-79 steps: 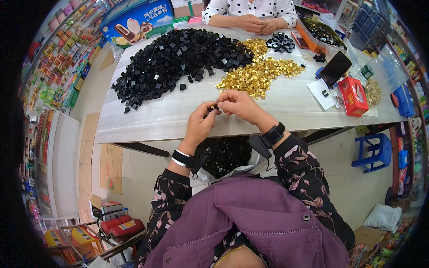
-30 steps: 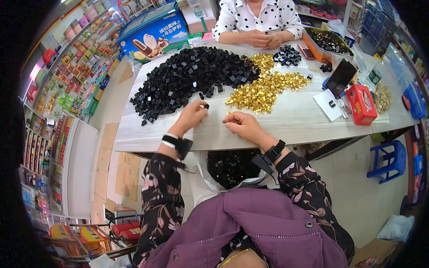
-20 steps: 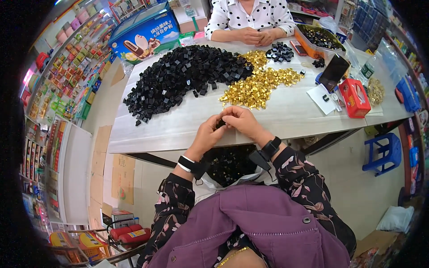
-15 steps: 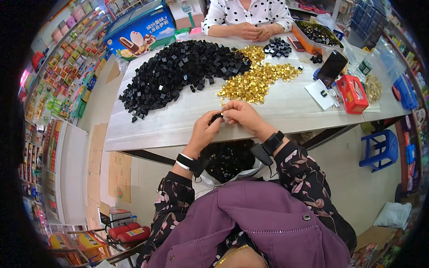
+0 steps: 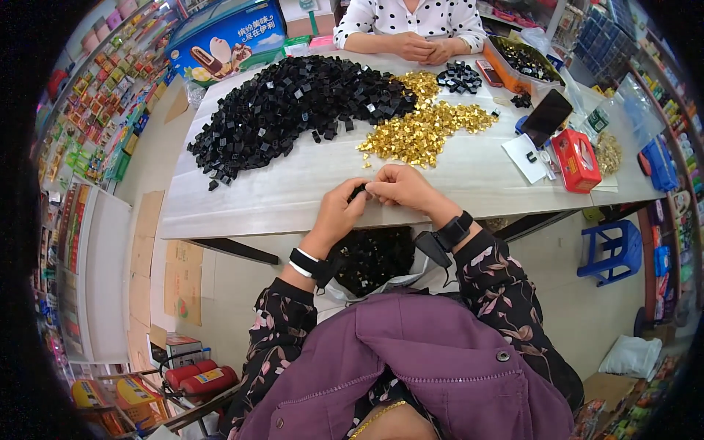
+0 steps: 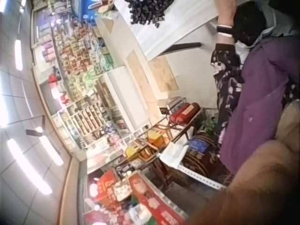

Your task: Sorting or inspecting small black and gold plastic parts on a manual assembly table.

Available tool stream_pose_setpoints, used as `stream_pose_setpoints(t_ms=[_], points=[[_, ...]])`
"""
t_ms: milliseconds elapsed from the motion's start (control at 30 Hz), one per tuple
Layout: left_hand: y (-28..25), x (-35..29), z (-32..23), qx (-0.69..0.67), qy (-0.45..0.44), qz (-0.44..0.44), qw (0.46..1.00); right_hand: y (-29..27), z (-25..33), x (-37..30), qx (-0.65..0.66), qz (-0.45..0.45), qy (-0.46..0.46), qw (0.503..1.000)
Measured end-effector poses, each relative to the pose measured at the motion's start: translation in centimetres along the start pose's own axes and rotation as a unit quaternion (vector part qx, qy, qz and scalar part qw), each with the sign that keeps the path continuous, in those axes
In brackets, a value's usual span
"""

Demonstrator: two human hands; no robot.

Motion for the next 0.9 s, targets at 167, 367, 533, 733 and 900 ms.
stream_pose_setpoints(t_ms=[167,367,533,733,900], points=[[-0.5,0.1,0.5,-0.092,-0.011,-0.008,0.996,0.6,1.2,0.6,0.021,0.025,0.020,0.999],[-1.2,0.8,0.4,-0.270,-0.090,-0.051,0.957,-1.1,1.6,3.1,-0.077,-0.041,-0.039,0.995],[-1.8,0.9,1.3,-0.225,-0.087,-0.073,0.968,-0.9,1.6,4.0,-0.428,-0.116,-0.149,0.884],[-1.0,0.8,0.1,-0.228,-0.006,-0.126,0.965,-1.5,1.0,3.3,-0.299,-0.099,-0.122,0.941],[-0.5,0.7,1.0,-0.203,-0.029,-0.094,0.974,-0.6,1.6,1.5,0.001,-0.045,-0.109,0.993]])
Point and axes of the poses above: each hand's wrist, its own x-axis towards the middle knuckle, its own y-axis out of the palm, z = x × y, the point moved 4 cm from there along x, towards the middle knuckle, and after that the axes turned 6 degrees about -y, right-handed, at the moved point
